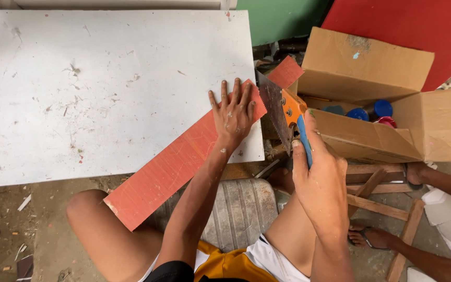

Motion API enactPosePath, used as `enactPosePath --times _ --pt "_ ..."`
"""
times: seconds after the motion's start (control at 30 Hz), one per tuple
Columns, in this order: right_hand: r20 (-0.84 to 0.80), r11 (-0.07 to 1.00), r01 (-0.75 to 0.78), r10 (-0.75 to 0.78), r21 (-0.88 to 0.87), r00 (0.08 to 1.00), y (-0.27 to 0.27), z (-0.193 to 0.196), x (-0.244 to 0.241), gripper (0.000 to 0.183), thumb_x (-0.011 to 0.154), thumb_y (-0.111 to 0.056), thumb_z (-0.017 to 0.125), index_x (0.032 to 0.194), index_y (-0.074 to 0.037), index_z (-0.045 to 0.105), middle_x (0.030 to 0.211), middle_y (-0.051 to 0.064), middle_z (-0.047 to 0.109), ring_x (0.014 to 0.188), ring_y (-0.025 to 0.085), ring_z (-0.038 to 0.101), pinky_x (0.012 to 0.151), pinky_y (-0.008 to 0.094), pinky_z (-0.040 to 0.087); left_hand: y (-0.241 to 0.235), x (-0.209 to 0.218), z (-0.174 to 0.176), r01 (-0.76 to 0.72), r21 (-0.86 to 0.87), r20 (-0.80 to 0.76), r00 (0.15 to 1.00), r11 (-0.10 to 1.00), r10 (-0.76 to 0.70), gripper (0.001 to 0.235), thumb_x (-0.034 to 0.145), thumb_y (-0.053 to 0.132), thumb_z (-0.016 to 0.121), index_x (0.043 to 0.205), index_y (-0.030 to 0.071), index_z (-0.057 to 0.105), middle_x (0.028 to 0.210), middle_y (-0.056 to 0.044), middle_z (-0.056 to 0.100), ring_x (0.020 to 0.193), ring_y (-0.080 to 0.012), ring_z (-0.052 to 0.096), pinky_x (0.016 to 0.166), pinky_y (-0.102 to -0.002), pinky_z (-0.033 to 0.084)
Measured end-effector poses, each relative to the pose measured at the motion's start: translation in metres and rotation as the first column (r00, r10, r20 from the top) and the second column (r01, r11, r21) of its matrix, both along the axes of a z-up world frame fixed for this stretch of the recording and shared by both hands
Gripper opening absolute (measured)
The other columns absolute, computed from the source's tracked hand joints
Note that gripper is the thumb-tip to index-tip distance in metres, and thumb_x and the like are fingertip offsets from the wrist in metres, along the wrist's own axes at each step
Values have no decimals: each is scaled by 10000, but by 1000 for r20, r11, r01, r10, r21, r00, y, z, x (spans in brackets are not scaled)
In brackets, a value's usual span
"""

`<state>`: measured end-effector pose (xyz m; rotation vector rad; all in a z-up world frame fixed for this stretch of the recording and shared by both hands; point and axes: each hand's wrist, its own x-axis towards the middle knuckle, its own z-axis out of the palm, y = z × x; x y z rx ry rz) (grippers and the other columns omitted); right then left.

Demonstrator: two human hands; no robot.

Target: Using a hand saw to cut through a wooden block and a thin red board on a workbench.

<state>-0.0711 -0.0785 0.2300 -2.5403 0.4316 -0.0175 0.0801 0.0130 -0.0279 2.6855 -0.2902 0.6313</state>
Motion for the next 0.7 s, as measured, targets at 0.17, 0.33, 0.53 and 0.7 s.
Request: enactPosePath --times 0.17,0.33,0.53,0.7 --pt "161 989 -107 122 -103 979 5 -18 0 513 1007 -132 490 1519 -95 491 1052 204 717 933 433 638 844 470 471 -1 2 0 0 60 -68 998 998 4 499 1102 427 355 1568 261 421 1628 -25 419 1534 -388 298 1225 -685 150" --pt "199 988 -138 150 -73 969 5 -14 8 504 1010 -127 475 1509 -58 479 1316 242 662 1151 407 625 982 459 445 -5 4 6 -8 29 -53 999 1000 10 493 1106 427 361 1563 256 430 1618 -48 441 1532 -418 300 1224 -705 138" --pt "123 996 -65 73 -68 990 2 -12 14 520 1000 -154 481 1518 -116 496 1256 180 703 1142 377 628 969 441 438 -8 6 5 -32 54 -90 995 998 37 505 1097 411 390 1579 262 398 1635 -33 412 1539 -414 286 1219 -704 153" --pt "152 995 -91 95 -36 984 3 -12 13 511 995 -131 480 1505 -93 483 1363 186 650 1237 363 600 1061 443 418 -11 7 3 -35 52 -81 996 998 39 506 1106 427 382 1584 261 391 1636 -33 413 1540 -419 272 1213 -717 144"
